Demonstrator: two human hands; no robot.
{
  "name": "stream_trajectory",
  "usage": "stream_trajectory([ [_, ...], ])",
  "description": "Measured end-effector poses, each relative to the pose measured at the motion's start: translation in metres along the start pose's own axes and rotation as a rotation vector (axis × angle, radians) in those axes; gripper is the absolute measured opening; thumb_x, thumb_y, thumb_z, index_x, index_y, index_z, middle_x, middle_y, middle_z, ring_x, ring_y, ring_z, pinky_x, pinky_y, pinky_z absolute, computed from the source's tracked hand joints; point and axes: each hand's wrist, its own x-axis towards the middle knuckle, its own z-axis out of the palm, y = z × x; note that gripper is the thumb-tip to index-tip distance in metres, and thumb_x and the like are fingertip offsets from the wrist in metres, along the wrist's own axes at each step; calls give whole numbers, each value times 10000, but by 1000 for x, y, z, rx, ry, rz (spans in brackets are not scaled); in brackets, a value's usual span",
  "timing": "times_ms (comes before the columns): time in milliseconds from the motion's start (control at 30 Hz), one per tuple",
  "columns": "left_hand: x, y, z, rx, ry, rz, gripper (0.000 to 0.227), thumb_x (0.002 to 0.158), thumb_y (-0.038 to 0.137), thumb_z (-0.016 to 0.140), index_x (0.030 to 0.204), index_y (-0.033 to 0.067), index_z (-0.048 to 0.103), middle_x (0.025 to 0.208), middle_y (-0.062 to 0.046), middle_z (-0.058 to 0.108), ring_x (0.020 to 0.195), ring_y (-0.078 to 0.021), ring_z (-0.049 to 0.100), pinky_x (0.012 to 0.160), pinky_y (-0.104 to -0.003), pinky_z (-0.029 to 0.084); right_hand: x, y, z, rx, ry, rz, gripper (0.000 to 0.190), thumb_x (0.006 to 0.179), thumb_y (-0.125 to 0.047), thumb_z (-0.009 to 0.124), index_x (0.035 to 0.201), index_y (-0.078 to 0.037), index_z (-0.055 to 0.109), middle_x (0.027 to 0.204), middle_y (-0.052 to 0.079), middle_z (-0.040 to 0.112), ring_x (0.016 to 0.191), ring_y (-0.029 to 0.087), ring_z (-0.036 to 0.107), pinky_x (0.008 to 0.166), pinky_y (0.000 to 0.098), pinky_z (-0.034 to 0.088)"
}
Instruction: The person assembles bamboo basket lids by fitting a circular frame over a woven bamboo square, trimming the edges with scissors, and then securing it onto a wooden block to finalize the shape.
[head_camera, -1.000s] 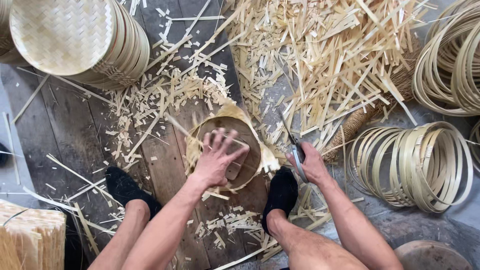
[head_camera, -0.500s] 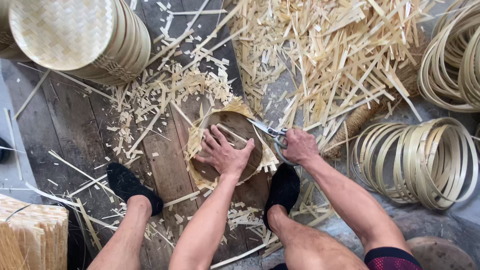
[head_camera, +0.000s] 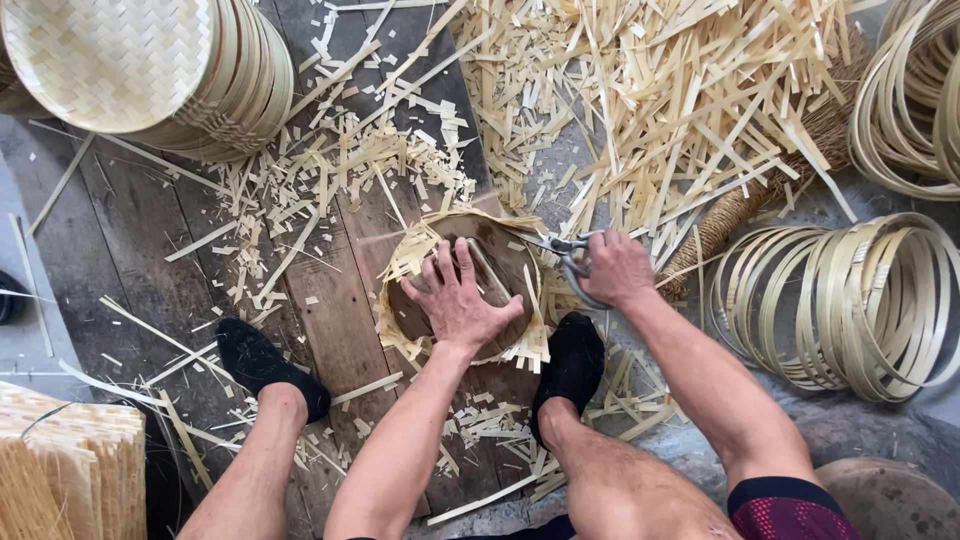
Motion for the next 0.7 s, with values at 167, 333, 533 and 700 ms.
stream_trajectory([
  [167, 1, -6, -5, 31, -27, 152, 1302, 488, 776, 793, 1499, 125, 294, 1494, -140, 316, 1392, -386, 287, 1105, -797, 117, 18, -20, -8, 91, -163, 53, 372, 914, -385, 587, 980, -26, 660, 865, 151, 662, 758, 236, 640, 674, 371, 556],
  [333, 5, -17, -7, 85, -104, 310, 1326, 480, 785, 795, 1511, 133, 275, 1495, -130, 296, 1388, -384, 267, 1099, -803, 103, 9, 3, -36, 81, -271, 43, 570, 942, -580, 567, 991, -21, 669, 902, 156, 606, 747, 217, 590, 652, 384, 557],
  [533, 11, -31, -3, 162, -203, 463, 1361, 515, 810, 754, 1554, 139, 185, 1543, -133, 240, 1451, -368, 187, 1125, -805, 37, 26, -11, -14, 21, -285, 22, 469, 971, -504, 564, 919, -56, 694, 778, 103, 591, 680, 186, 551, 644, 355, 536],
  [700, -11, -16, 13, -56, 76, -60, 1564, 498, 765, 881, 1527, 1, -16, 1549, -336, 121, 1476, -504, 142, 1145, -716, 22, 12, 19, -14, 111, -228, 45, 486, 956, -497, 561, 988, -24, 664, 807, 116, 588, 699, 214, 583, 642, 386, 535],
])
